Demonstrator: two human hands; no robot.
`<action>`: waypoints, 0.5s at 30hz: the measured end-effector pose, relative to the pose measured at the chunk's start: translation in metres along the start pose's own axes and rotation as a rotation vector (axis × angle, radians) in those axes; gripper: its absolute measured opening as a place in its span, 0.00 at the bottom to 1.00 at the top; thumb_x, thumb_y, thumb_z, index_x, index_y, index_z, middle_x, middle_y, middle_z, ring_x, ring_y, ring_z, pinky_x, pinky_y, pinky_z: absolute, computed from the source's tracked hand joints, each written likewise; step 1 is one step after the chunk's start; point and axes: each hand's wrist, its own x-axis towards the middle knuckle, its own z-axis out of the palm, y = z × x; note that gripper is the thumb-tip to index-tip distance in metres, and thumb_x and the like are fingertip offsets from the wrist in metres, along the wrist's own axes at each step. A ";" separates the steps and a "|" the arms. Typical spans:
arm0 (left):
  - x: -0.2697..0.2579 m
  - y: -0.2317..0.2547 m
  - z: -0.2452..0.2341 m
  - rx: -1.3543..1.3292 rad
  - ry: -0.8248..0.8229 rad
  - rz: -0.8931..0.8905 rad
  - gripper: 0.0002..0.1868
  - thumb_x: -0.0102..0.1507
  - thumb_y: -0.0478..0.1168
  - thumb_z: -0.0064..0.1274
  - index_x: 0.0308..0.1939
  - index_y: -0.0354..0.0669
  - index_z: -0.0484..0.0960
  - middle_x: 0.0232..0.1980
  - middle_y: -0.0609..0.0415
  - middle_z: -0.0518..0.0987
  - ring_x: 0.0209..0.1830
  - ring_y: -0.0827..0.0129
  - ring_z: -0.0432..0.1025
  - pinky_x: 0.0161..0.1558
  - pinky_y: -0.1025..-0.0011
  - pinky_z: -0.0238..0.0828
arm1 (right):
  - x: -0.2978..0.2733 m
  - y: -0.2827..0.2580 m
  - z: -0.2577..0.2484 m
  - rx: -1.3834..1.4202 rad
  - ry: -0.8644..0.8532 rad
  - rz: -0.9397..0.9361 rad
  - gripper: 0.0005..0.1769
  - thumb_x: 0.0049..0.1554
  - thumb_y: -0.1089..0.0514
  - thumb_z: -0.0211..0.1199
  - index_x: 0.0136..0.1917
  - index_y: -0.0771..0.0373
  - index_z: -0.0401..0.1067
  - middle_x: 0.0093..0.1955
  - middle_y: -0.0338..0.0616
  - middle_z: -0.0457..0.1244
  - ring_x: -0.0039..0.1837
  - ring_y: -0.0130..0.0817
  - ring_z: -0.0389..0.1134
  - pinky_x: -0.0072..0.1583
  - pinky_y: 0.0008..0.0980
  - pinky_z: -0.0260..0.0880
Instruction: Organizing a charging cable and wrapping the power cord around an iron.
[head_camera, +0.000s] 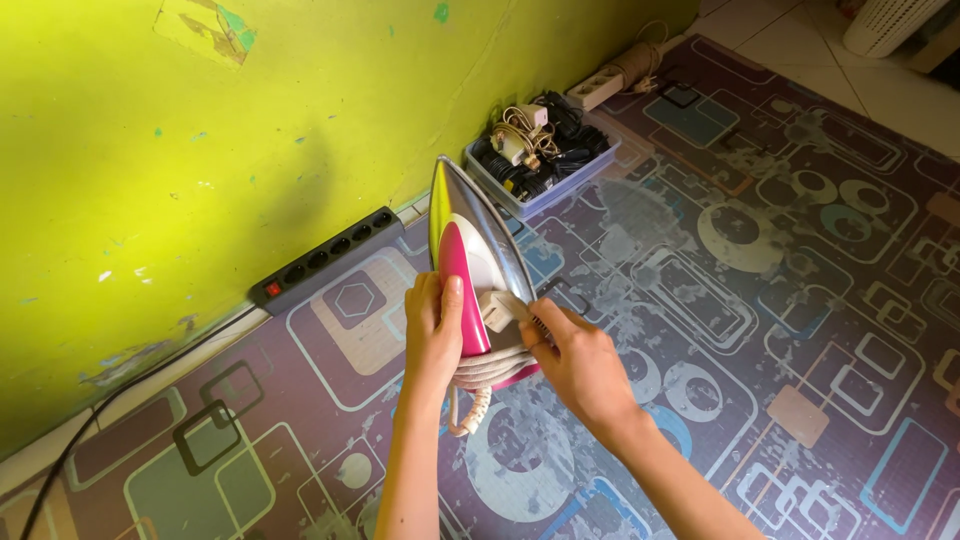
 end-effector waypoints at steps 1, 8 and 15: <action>-0.001 -0.001 0.000 0.001 0.001 -0.001 0.27 0.72 0.58 0.35 0.45 0.36 0.74 0.46 0.44 0.72 0.49 0.52 0.66 0.55 0.57 0.64 | 0.000 0.003 0.001 0.001 -0.001 0.000 0.11 0.59 0.54 0.62 0.51 0.62 0.69 0.40 0.56 0.69 0.38 0.56 0.70 0.40 0.47 0.69; 0.001 0.001 0.002 0.057 -0.038 0.071 0.26 0.73 0.57 0.36 0.48 0.35 0.75 0.48 0.47 0.73 0.51 0.56 0.64 0.57 0.60 0.62 | 0.009 -0.004 -0.009 0.066 -0.201 0.188 0.17 0.60 0.45 0.62 0.54 0.59 0.68 0.32 0.53 0.68 0.33 0.46 0.72 0.38 0.42 0.70; 0.003 0.006 0.009 -0.033 0.059 -0.028 0.28 0.73 0.57 0.34 0.50 0.34 0.77 0.49 0.45 0.73 0.53 0.56 0.66 0.57 0.61 0.63 | 0.010 0.011 -0.015 0.162 -0.316 0.324 0.22 0.59 0.41 0.59 0.61 0.55 0.70 0.35 0.49 0.70 0.35 0.39 0.72 0.41 0.39 0.71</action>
